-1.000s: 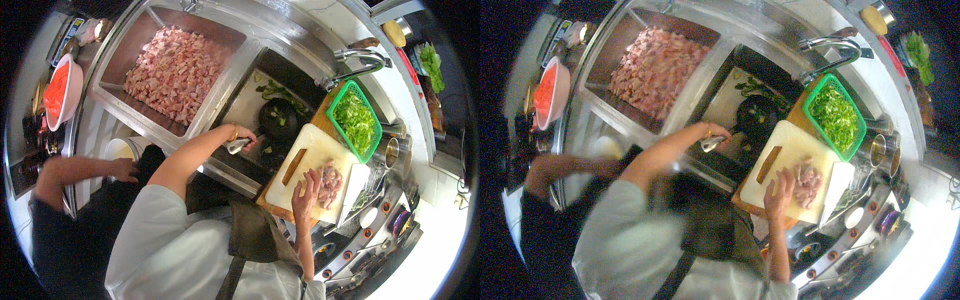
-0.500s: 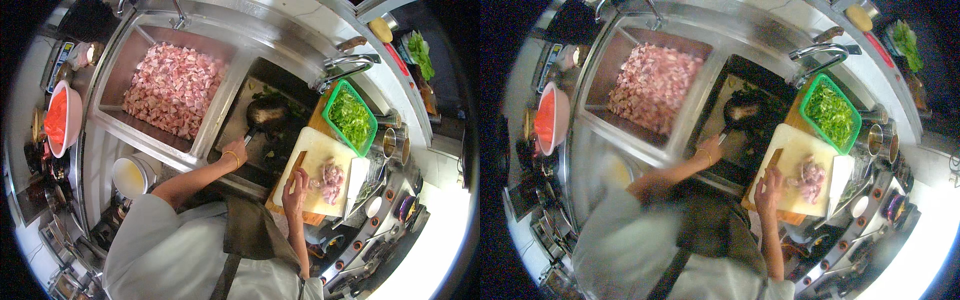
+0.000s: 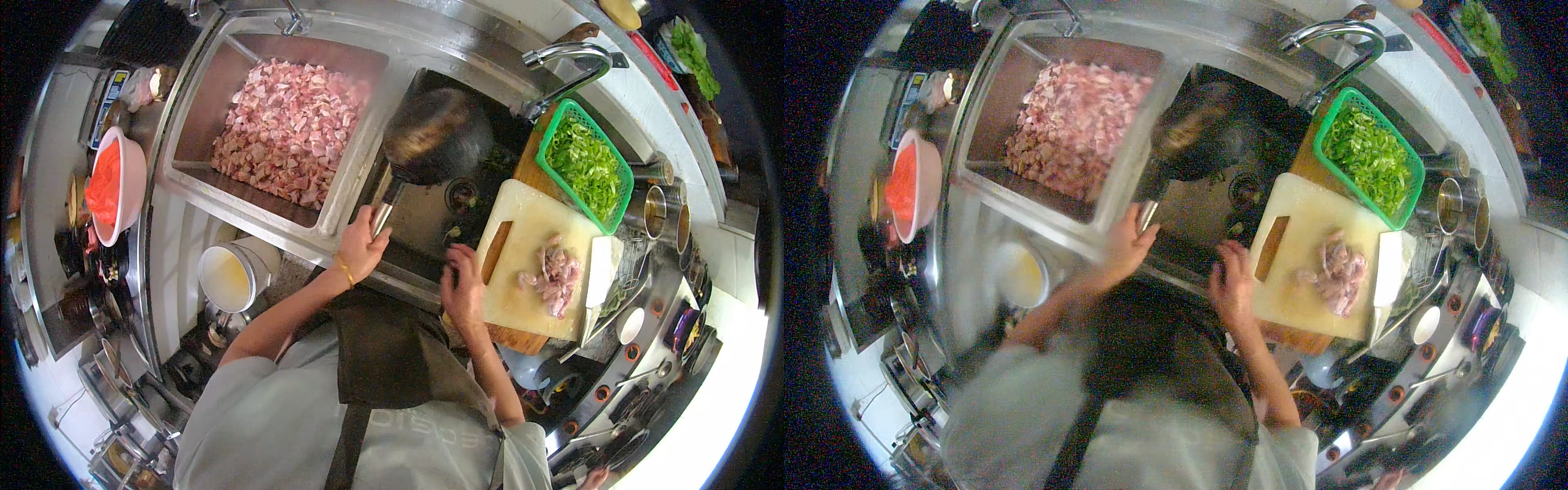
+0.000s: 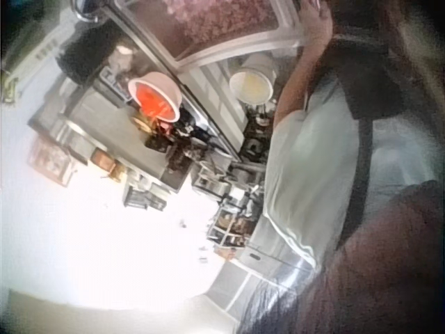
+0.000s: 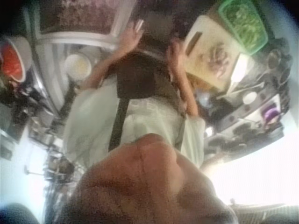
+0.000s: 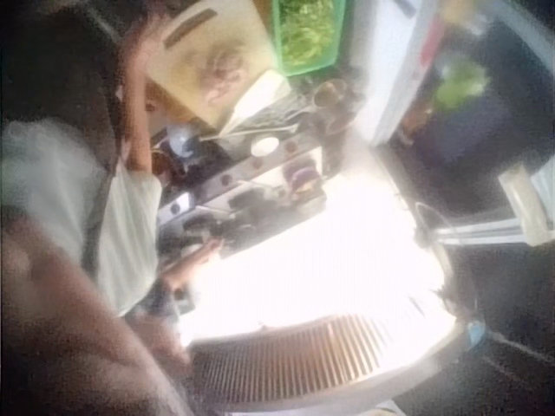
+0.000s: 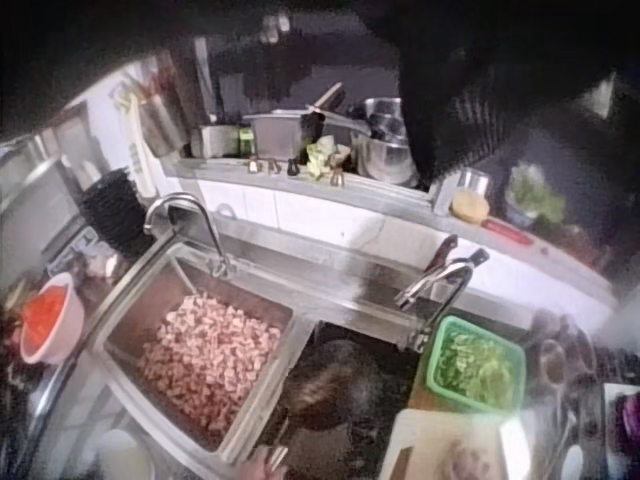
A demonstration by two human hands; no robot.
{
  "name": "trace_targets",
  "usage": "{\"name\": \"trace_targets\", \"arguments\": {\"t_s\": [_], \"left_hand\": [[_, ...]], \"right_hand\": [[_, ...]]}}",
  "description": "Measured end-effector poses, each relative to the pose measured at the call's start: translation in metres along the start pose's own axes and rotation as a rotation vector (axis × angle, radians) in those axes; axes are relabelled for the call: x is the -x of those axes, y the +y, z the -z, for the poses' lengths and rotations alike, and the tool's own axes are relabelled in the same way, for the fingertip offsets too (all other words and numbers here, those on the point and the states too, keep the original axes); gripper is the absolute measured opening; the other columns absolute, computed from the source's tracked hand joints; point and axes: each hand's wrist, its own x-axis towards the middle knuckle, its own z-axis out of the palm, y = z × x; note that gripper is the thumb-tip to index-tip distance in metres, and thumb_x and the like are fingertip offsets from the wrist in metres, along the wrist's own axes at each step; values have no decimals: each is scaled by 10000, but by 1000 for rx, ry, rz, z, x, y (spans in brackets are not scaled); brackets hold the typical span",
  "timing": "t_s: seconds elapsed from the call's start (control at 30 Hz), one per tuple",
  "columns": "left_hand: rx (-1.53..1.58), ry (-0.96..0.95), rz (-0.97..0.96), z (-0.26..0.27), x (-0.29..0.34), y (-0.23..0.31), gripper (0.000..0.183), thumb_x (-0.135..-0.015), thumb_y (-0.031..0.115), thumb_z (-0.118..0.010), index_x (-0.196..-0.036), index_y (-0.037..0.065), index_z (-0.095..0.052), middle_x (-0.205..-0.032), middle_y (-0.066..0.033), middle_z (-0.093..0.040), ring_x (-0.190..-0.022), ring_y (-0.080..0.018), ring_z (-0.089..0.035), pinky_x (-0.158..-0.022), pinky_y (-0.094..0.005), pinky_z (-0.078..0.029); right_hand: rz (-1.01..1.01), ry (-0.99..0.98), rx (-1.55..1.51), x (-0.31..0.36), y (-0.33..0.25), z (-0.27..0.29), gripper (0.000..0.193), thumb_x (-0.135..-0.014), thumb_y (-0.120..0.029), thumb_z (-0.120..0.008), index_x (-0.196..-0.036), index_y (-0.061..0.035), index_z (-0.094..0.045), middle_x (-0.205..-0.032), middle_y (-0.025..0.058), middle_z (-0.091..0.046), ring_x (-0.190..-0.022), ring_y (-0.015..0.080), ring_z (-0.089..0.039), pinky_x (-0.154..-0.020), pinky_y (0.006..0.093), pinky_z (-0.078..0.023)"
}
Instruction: The person chops raw meat on a cutting board using a cleaver, then gathers vegetable scraps from the sink and places them into a pan. They rinse the pan and proceed to wash a large quantity of diced meat in a sink, transferring the cleaned meat into a metal strainer.
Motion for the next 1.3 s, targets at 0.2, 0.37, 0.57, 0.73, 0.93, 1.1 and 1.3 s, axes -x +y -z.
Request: {"name": "trace_targets", "arguments": {"t_s": [0.2, 0.37, 0.57, 0.73, 0.93, 1.1, 1.3], "left_hand": [[1313, -397, 690, 83, -21, -15, 244, -997, 135, -517, -1233, 79, -494, -608, 53, -345, -426, -61, -338, -355, -235, -256], [1410, -431, 721, 162, -29, -43, 271, -971, 96, -493, -1236, 52, -459, -622, 38, -325, -410, -42, -269, -352, -238, -224], [1076, -445, 670, 224, -53, -90, 313, -952, 59, -499, -1254, 34, -420, -642, 16, -369, -408, -44, -294, -349, -226, -230], [1017, -521, 734, 240, -73, -118, 315, -953, 44, -493, -1259, 43, -417, -641, 15, -366, -409, -43, -293, -343, -225, -236], [1037, -524, 798, 234, -85, -124, 324, -955, 39, -488, -1272, 53, -418, -638, 20, -360, -412, -41, -290, -341, -224, -239], [1110, -510, 806, 222, -89, -132, 338, -947, 54, -510, -1272, 44, -417, -624, 18, -370, -408, -45, -297, -338, -226, -237], [898, -399, 950, 217, -98, -130, 383, -892, 41, -524, -1263, 54, -432, -599, 30, -352, -401, -46, -282, -358, -229, -224]], "right_hand": [[-449, -16, -228, -49, 70, -123, 298, -885, 11, -562, -1183, 5, -549, -1189, 164, -572, -1005, 229, -603, -840, 336, -511], [-1066, 569, 154, -123, 177, -140, 414, -861, -117, -605, -1259, -13, -551, -1211, 153, -609, -1051, 326, -597, -931, 398, -458], [-1219, 239, 427, -136, 186, -120, 500, -831, -183, -708, -1288, -51, -555, -1115, 179, -661, -1025, 352, -634, -874, 441, -504], [-817, 36, 639, -146, 111, -140, 542, -791, -175, -751, -1282, -43, -563, -1098, 204, -674, -1001, 391, -644, -847, 494, -504], [-1093, 426, 567, -122, 117, -81, 508, -776, -148, -728, -1250, -32, -586, -1048, 244, -671, -1003, 441, -623, -854, 489, -494], [-1381, 656, 374, -86, 227, -86, 488, -763, -112, -699, -1233, -38, -593, -1097, 237, -640, -1040, 436, -593, -883, 488, -474], [-1350, 833, 353, -128, 290, -115, 471, -747, -69, -664, -1213, -45, -602, -1156, 228, -602, -1084, 431, -558, -918, 486, -449]]}}
